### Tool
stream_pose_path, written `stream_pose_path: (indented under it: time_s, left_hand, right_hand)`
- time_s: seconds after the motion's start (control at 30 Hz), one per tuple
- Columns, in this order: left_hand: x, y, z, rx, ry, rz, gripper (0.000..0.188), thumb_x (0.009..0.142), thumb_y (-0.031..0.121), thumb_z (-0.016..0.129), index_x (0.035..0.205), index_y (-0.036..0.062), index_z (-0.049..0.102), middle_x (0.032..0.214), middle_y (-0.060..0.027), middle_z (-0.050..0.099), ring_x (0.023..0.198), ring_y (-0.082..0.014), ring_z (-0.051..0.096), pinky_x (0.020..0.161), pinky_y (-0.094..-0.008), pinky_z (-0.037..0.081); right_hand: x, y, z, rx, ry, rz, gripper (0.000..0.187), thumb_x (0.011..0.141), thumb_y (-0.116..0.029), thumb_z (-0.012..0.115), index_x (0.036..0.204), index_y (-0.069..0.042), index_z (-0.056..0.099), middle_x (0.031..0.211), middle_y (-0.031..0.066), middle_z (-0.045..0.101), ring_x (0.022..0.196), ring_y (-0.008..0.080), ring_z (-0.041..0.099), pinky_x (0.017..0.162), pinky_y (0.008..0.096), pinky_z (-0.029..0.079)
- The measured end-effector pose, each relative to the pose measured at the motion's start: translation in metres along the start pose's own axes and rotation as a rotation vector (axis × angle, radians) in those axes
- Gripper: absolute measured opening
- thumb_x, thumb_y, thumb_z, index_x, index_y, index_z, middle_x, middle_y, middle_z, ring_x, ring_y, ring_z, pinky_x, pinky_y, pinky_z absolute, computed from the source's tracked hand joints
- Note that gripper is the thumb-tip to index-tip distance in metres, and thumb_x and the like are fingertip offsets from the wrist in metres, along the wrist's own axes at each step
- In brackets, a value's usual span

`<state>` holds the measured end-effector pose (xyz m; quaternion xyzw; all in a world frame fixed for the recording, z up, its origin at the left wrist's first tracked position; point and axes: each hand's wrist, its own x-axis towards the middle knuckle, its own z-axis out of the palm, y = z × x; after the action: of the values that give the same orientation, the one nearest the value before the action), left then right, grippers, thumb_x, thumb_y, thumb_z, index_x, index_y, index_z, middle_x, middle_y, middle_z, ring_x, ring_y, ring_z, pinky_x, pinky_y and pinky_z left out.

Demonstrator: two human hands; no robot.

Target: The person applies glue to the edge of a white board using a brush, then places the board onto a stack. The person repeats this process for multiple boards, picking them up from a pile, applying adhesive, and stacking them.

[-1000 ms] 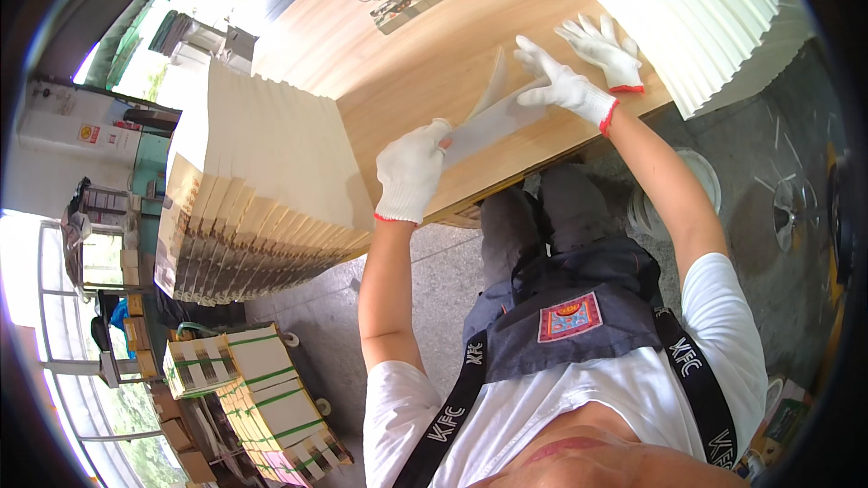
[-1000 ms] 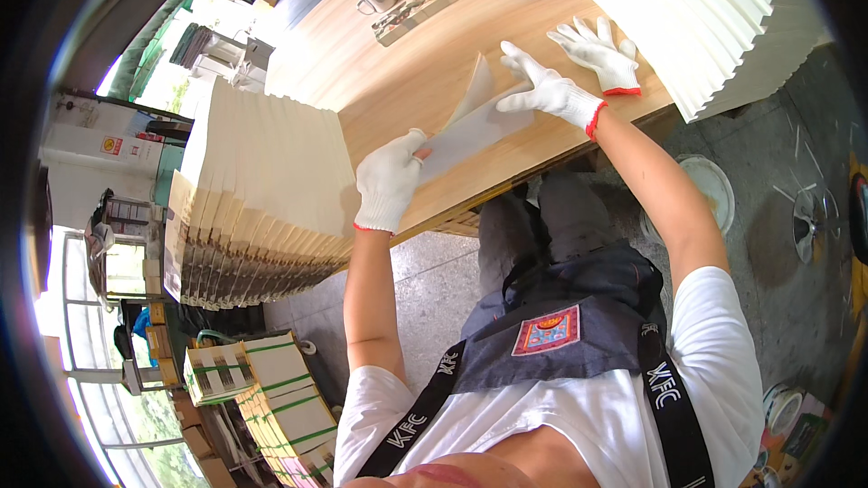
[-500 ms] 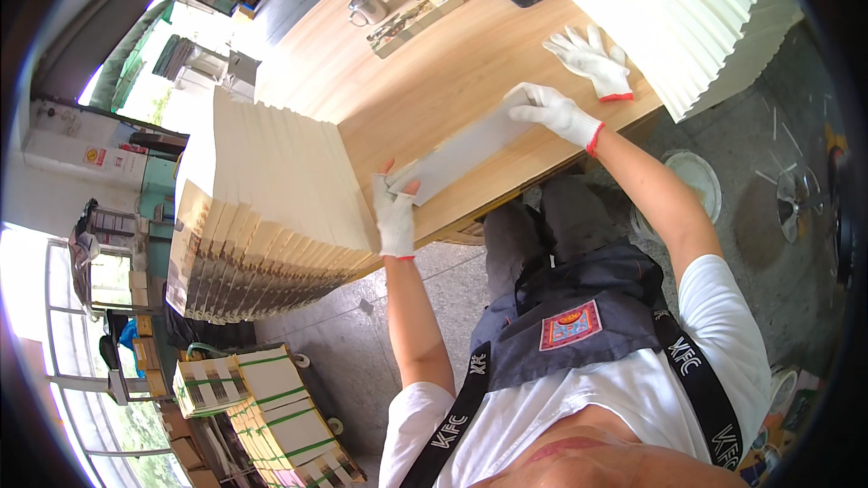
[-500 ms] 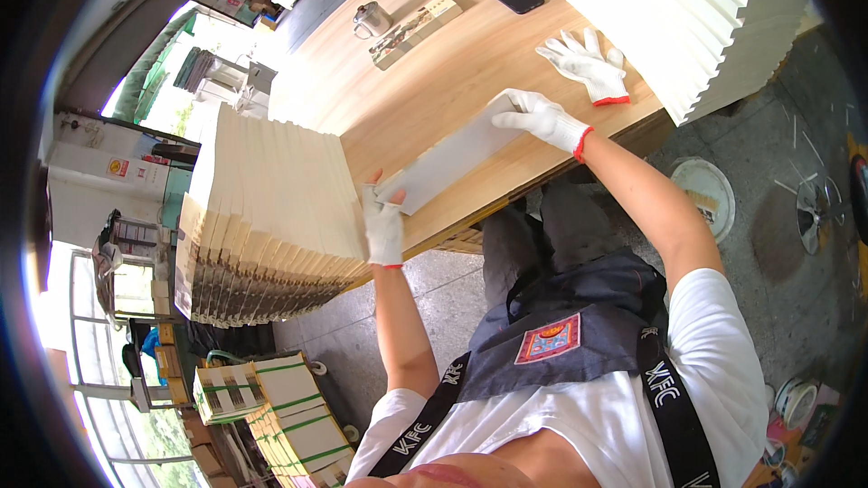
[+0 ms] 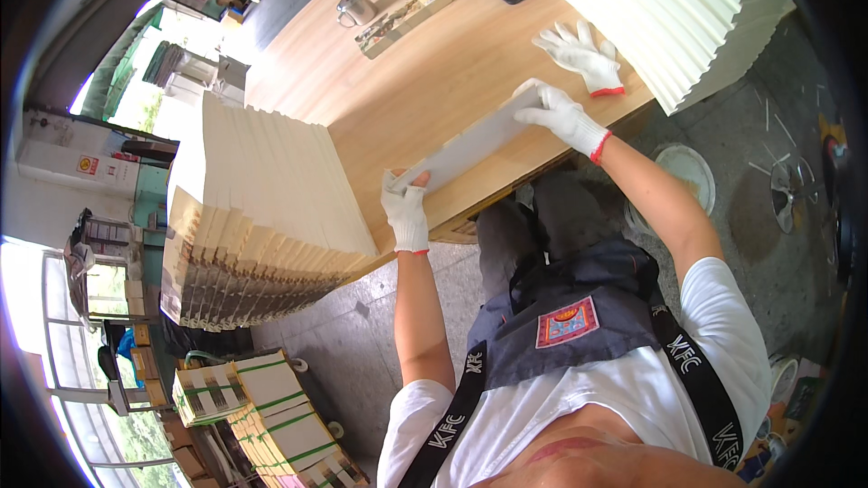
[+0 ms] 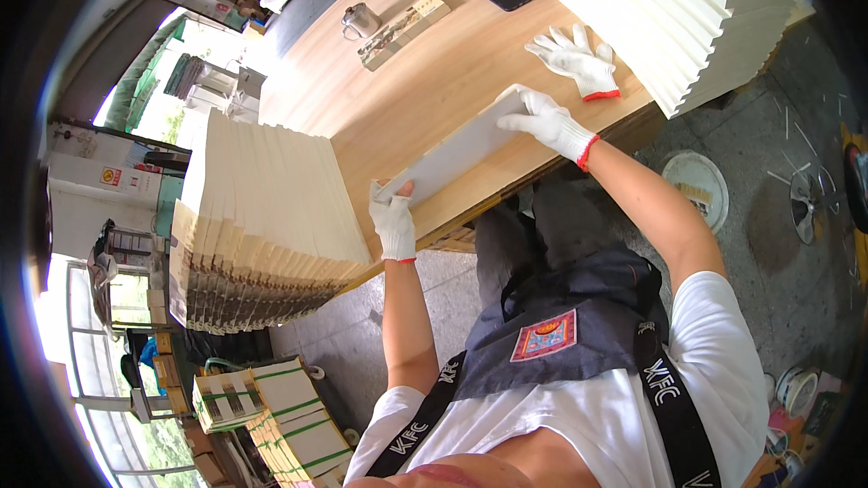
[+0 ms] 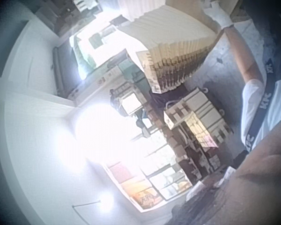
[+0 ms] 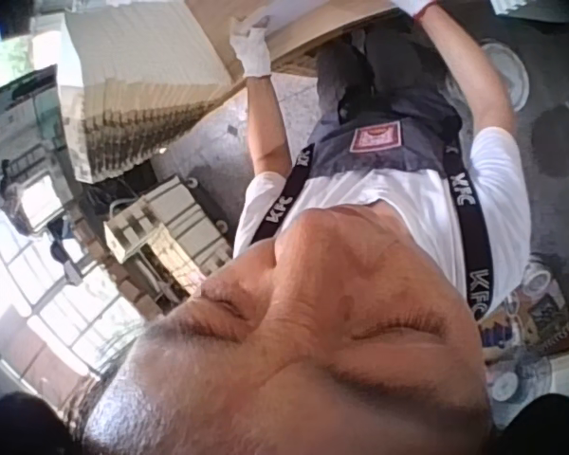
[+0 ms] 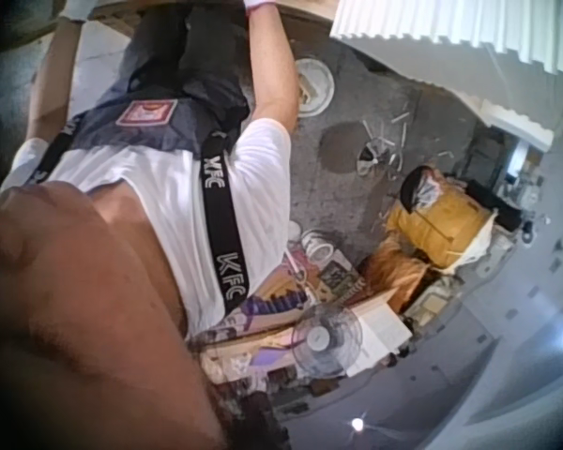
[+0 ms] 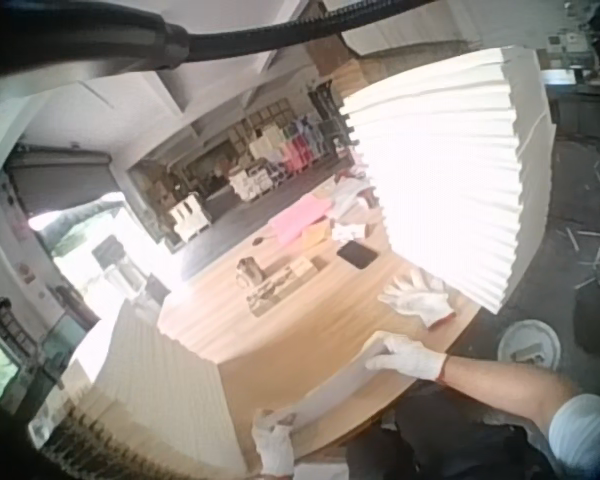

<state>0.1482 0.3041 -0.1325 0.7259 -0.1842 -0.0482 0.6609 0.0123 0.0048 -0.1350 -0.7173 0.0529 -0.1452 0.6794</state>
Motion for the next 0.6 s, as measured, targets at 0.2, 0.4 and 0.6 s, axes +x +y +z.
stream_pose_path:
  time_s: [0.2,0.4,0.6]
  left_hand:
    - [0.004,-0.004,-0.008,0.13,-0.125,-0.022,0.033,0.079,0.01,0.081,0.103,0.0037,0.058,0.097,-0.0017,0.061,0.092,-0.015,0.057,0.083,-0.0286,0.046]
    - [0.012,0.091,0.021,0.503,-0.19,0.385,0.065,0.076,0.017,0.081,0.134,0.0077,0.052,0.13,-0.0106,0.06,0.125,-0.0265,0.054,0.101,-0.0382,0.044]
    - [0.029,0.127,0.086,1.267,-0.743,0.207,0.046,0.084,0.03,0.069,0.126,0.0107,0.062,0.118,-0.0115,0.068,0.112,-0.0327,0.061,0.091,-0.0413,0.048]
  right_hand:
    - [-0.002,0.004,-0.003,-0.04,0.01,0.02,0.032,0.088,-0.018,0.069,0.115,-0.005,0.057,0.105,0.0045,0.066,0.103,0.0116,0.058,0.095,0.0295,0.044]
    - [-0.011,-0.003,-0.014,-0.005,-0.017,0.031,0.037,0.088,-0.023,0.069,0.116,-0.003,0.057,0.107,0.0089,0.066,0.103,0.0167,0.06,0.094,0.0325,0.045]
    - [-0.007,-0.006,-0.006,-0.218,-0.006,0.003,0.043,0.087,-0.027,0.069,0.12,-0.003,0.056,0.11,0.014,0.067,0.106,0.0235,0.06,0.095,0.034,0.043]
